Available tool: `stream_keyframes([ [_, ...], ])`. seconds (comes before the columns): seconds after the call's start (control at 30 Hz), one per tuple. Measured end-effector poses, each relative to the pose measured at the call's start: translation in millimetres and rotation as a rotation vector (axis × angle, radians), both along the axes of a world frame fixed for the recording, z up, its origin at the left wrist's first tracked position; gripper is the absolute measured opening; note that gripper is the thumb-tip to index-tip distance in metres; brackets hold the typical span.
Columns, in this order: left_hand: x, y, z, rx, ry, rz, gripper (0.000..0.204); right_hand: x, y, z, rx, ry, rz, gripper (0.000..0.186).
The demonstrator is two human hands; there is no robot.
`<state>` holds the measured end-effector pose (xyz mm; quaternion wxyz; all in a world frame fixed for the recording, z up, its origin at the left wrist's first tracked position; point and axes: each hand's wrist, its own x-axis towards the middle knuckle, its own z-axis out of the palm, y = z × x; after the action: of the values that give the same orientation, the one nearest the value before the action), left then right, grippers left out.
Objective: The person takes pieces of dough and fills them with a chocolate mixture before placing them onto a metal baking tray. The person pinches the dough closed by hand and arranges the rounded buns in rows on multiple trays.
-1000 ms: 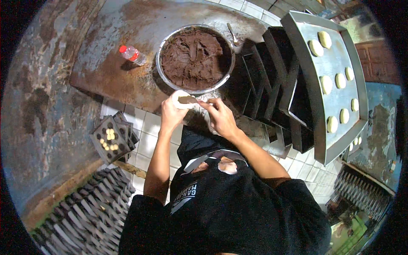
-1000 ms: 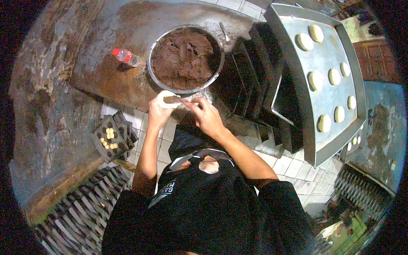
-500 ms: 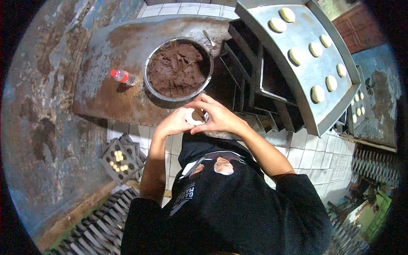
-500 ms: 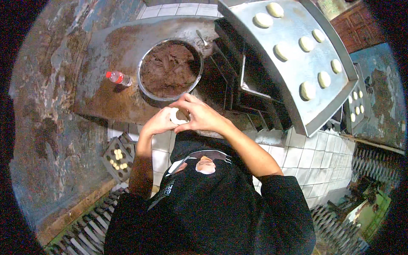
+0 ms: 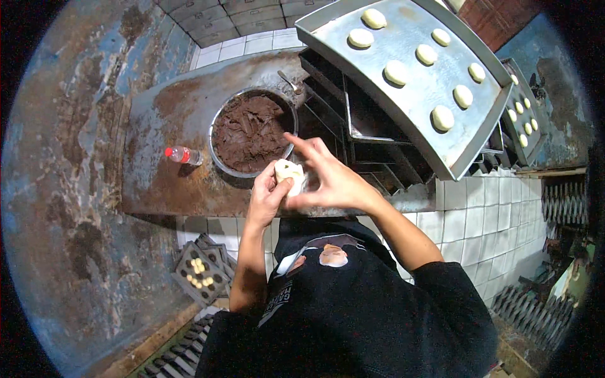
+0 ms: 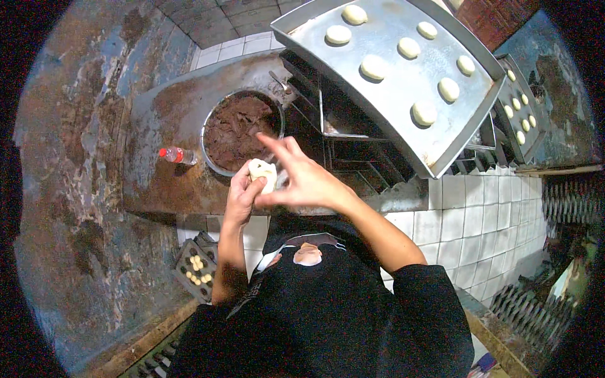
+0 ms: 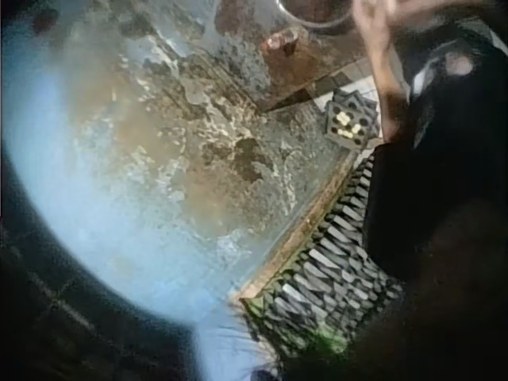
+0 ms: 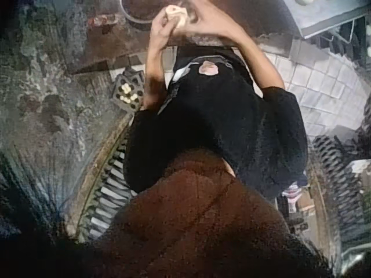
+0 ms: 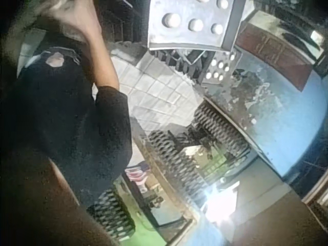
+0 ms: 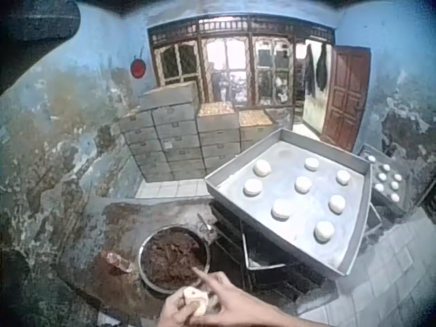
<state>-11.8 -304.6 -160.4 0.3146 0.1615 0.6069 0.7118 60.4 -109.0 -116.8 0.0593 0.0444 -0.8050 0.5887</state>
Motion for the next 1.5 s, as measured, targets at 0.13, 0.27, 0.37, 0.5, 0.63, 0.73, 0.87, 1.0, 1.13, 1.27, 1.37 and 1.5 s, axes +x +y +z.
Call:
stream_keyframes([
  [0.13, -2, 3, 6, 0.036, -0.079, -0.042, 0.032, -1, 0, 18, 0.472, 0.231, 0.08, 0.084],
  [0.27, -7, -3, 30, -0.039, -0.23, -0.062, 0.028, -5, 6, 16, 0.087, 0.159, 0.057, 0.048],
  [0.37, -6, -10, 38, 0.133, -0.316, -0.09, 0.03, -7, 8, 16, 0.044, 0.168, 0.009, 0.033],
  [0.5, 0, -5, 40, -0.154, 0.146, 0.02, 0.034, -5, 0, 19, 0.049, 0.132, -0.031, 0.036],
  [0.63, -8, -10, 41, -0.058, 0.084, 0.027, 0.029, 0, -9, 42, 0.083, 0.175, -0.085, 0.068],
  [0.73, -3, -2, 55, -0.018, 0.014, 0.079, 0.029, -9, -13, 32, 0.244, 0.39, -0.092, 0.071],
  [0.87, -14, -16, 79, 0.117, -0.299, 0.074, 0.036, -15, -18, 30, 0.093, 0.333, -0.071, 0.043],
  [1.0, -11, 4, 104, 0.084, 0.2, 0.213, 0.041, -19, -29, 13, -0.524, 0.072, -0.143, 0.03],
  [1.13, -25, 7, 117, -0.001, 0.375, 0.147, 0.042, -10, -40, 23, -1.185, -0.262, 0.071, 0.032],
  [1.27, -14, 46, 131, 0.367, 0.374, -0.013, 0.04, -9, -62, 19, -1.309, 0.053, 0.018, 0.053],
  [1.37, 3, 54, 139, 0.418, 0.201, -0.086, 0.037, -7, -58, 23, -0.993, 0.331, -0.244, 0.059],
  [1.5, 7, 77, 125, 0.429, 0.283, -0.092, 0.045, -4, -42, 28, -0.86, 0.357, -0.418, 0.045],
])
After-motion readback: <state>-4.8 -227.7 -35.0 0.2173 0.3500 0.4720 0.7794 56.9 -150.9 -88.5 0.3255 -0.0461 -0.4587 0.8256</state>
